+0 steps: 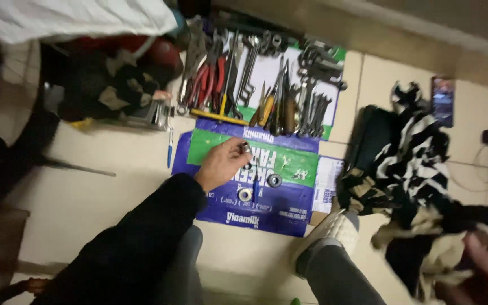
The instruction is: The person sits on a green stool and wipes a small black bicycle part with a black and white cloth. They then reach for a screwdriver from a collection of tools laid out on a cardboard box and wipe it with the cloth. The person continues to wipe the small black part and other items with the cloth.
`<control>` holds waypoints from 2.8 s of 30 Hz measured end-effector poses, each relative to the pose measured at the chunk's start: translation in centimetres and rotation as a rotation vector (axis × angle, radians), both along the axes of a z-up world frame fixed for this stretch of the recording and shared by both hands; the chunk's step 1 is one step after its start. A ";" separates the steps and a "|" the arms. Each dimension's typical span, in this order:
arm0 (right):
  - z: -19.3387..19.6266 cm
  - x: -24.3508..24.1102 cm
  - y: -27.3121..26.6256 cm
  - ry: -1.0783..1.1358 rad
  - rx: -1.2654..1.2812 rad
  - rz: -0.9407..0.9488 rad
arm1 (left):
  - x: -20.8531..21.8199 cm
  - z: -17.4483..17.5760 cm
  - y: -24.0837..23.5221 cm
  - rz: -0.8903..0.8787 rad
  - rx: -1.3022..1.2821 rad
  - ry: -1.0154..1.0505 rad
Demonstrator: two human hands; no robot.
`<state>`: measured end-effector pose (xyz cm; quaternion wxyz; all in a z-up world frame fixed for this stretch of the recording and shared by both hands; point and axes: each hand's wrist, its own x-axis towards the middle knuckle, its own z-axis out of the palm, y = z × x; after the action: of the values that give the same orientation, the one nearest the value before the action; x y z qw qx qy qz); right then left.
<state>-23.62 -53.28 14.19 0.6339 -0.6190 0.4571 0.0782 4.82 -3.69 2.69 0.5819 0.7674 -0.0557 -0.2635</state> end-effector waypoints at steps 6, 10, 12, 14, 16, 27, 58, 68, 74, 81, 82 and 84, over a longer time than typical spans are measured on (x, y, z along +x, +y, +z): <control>18.0 10.0 15.9 -0.310 0.011 -0.078 | -2.3 18.1 -0.3 -0.108 -0.207 -0.004; 19.6 11.0 18.0 -0.738 -0.454 0.087 | -4.9 26.9 -0.3 -0.216 -0.434 -0.028; 24.7 10.7 25.2 -0.759 -0.436 0.103 | -6.5 31.3 0.3 -0.235 -0.457 -0.035; 27.2 10.2 29.6 -0.778 -0.409 0.123 | -8.2 34.5 0.4 -0.250 -0.471 -0.038; 27.3 9.6 31.6 -0.727 -0.238 0.340 | -9.9 36.6 0.4 -0.230 -0.486 0.007; 24.2 7.3 28.3 -0.798 -0.428 0.648 | -14.2 34.4 -3.0 -0.062 -0.419 -0.012; 23.2 6.2 28.4 -0.697 -0.578 0.630 | -15.6 34.0 -2.5 -0.203 -0.208 -0.677; 21.0 4.8 26.6 -0.621 -0.763 0.672 | -15.7 33.9 -2.9 -0.209 -0.200 -0.321; 21.0 5.1 27.2 -0.626 -0.787 0.756 | -15.3 32.5 -3.0 -0.186 -0.212 -0.050; 22.0 5.3 28.2 -0.470 -0.461 0.646 | -15.3 33.5 -2.5 -0.175 -0.281 -0.010; 21.5 5.3 27.9 -0.532 -0.510 0.704 | -15.4 33.7 -2.5 -0.181 -0.287 -0.032; 20.9 5.3 27.4 -0.538 -0.561 0.717 | -15.4 33.1 -2.6 -0.174 -0.307 -0.005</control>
<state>-18.36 -25.83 35.13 0.4724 -0.8804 0.0410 0.0032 -10.60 -6.34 35.84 0.6672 0.6625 -0.1629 -0.2991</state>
